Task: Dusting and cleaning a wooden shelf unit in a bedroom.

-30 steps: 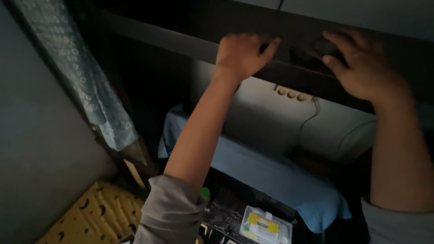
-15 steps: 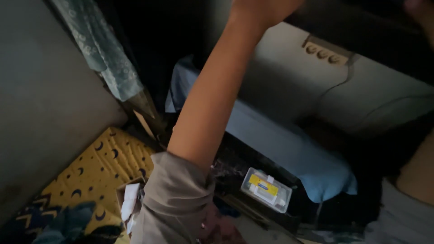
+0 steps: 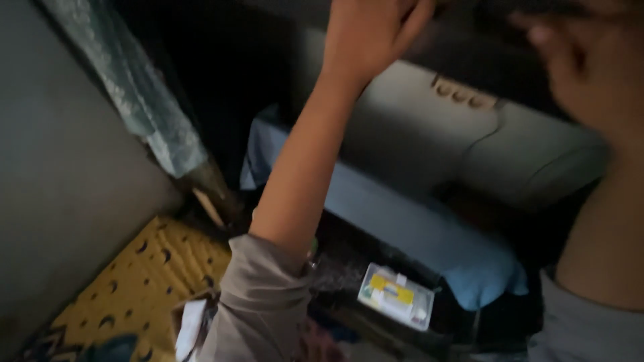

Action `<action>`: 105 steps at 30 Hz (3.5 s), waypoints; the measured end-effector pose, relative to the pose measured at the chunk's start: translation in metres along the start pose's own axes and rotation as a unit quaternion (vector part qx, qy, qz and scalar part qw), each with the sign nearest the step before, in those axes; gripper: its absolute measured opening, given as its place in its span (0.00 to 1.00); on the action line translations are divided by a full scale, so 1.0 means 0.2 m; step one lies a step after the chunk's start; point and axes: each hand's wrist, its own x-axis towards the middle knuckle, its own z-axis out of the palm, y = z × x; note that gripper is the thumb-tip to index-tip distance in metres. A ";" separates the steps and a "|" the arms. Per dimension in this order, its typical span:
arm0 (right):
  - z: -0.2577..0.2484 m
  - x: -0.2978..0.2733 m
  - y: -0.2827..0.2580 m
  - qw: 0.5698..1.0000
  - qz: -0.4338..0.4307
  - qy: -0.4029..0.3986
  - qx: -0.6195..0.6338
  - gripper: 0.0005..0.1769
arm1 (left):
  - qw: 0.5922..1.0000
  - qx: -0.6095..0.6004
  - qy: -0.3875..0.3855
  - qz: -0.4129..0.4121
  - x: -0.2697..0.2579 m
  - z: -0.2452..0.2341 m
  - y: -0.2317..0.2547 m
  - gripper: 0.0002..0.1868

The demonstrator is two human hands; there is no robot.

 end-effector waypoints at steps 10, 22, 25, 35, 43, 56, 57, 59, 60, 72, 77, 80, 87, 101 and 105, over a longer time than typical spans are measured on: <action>-0.12 0.14 -0.20 0.976 0.095 -0.096 -0.169 0.26 | 0.999 -0.031 -0.044 0.004 0.12 -0.16 0.06 0.18; -0.20 0.28 -0.30 0.932 0.268 -0.231 -0.073 0.30 | 0.995 -0.045 -0.083 -0.019 0.13 -0.21 0.07 0.18; -0.20 0.25 -0.27 0.933 0.286 -0.209 -0.061 0.34 | 0.991 -0.044 -0.122 -0.040 0.11 -0.21 0.08 0.18; -0.26 0.35 -0.34 0.935 0.282 -0.184 -0.113 0.17 | 0.950 -0.045 -0.264 0.158 0.14 -0.35 -0.14 0.42; -0.19 0.64 -0.33 0.945 0.209 -0.156 -0.199 0.09 | 0.927 0.004 -0.350 0.137 0.17 -0.51 -0.57 0.44; 0.17 1.32 -0.35 0.974 0.218 0.018 0.054 0.16 | 0.907 0.041 -0.361 0.212 0.03 -0.58 -1.12 0.44; 0.22 1.35 -0.36 0.974 0.218 0.020 0.052 0.16 | 0.908 0.041 -0.359 0.214 0.07 -0.61 -1.13 0.44; 0.33 1.42 -0.38 0.955 0.238 -0.025 0.174 0.15 | 0.922 -0.062 -0.318 0.211 0.14 -0.66 -1.13 0.40; 0.35 1.48 -0.43 0.955 0.239 -0.021 0.172 0.15 | 0.922 -0.062 -0.317 0.214 0.19 -0.69 -1.16 0.40; 0.54 1.73 -0.60 0.926 0.290 -0.195 0.144 0.30 | 0.952 -0.056 -0.290 -0.078 0.41 -0.58 -1.35 0.16; 0.61 1.72 -0.52 0.882 0.301 -0.322 0.168 0.29 | 0.879 -0.100 -0.460 -0.073 0.35 -0.30 -1.37 0.29; 0.59 1.72 -0.47 0.891 0.293 -0.297 0.180 0.28 | 0.858 -0.135 -0.495 -0.036 0.33 -0.24 -1.40 0.24; 0.51 1.64 -0.22 0.947 0.295 -0.058 0.118 0.22 | 0.839 -0.237 -0.485 -0.068 0.32 -0.21 -1.44 0.25; 0.23 1.67 -0.22 0.845 0.512 0.138 0.066 0.17 | 0.927 -0.171 -0.288 -0.169 0.43 -0.24 -1.67 0.13; 0.27 1.66 -0.21 0.845 0.515 0.116 0.089 0.22 | 0.870 -0.126 -0.438 -0.191 0.40 -0.33 -1.58 0.12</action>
